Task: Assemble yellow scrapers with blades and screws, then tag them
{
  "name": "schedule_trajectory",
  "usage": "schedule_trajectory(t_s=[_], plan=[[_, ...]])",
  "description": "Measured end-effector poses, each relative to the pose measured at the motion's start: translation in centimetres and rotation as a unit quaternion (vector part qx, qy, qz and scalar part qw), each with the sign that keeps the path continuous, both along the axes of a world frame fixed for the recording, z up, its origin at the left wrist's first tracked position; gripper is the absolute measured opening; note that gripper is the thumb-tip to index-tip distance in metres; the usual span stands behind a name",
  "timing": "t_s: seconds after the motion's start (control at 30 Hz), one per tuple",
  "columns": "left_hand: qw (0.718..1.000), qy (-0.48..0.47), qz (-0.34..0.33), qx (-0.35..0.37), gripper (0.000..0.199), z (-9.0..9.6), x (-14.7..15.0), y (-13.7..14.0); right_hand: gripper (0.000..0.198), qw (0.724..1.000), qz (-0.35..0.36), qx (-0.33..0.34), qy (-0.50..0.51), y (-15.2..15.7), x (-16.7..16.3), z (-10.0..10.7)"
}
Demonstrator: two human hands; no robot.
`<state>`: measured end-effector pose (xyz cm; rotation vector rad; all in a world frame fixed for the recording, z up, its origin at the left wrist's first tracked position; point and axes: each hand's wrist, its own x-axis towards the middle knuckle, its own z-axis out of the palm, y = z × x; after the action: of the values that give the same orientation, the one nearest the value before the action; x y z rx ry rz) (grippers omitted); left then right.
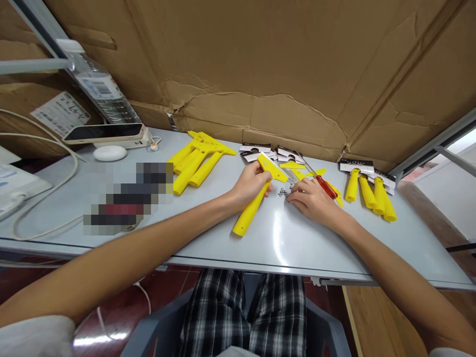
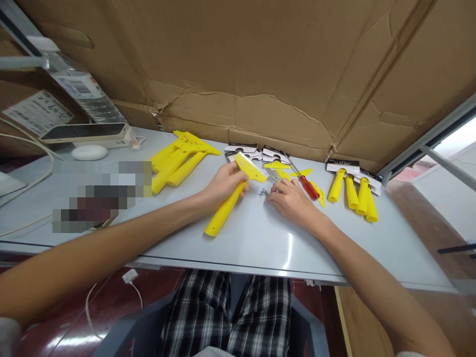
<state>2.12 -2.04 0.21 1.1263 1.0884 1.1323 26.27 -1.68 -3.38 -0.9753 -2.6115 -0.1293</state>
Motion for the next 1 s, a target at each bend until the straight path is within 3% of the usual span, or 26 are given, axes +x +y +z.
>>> schedule_trajectory(t_s=[0.13,0.3,0.5,0.67,1.0], plan=[[1.0,0.012,-0.01,0.023,0.018,-0.2,0.2,-0.4,0.027,0.984,-0.008,-0.078,0.162,-0.2,-0.1,0.9],[0.992,0.041,-0.064,0.105,0.027,-1.4,0.9,-1.6,0.033,0.89,-0.052,-0.227,0.393,-0.7,-1.0,1.9],[0.991,0.009,-0.061,0.116,0.023,-2.0,1.7,-2.7,0.04,0.819,-0.07,-0.332,0.462,-0.9,-2.4,0.9],[0.993,-0.01,-0.037,0.111,0.021,-1.7,2.0,-3.0,0.048,0.744,-0.086,-0.409,0.521,-1.1,-3.1,0.4],[0.994,-0.006,-0.046,0.098,0.025,-1.3,2.2,-3.5,0.069,0.66,-0.102,-0.479,0.569,-1.8,-4.0,1.0]])
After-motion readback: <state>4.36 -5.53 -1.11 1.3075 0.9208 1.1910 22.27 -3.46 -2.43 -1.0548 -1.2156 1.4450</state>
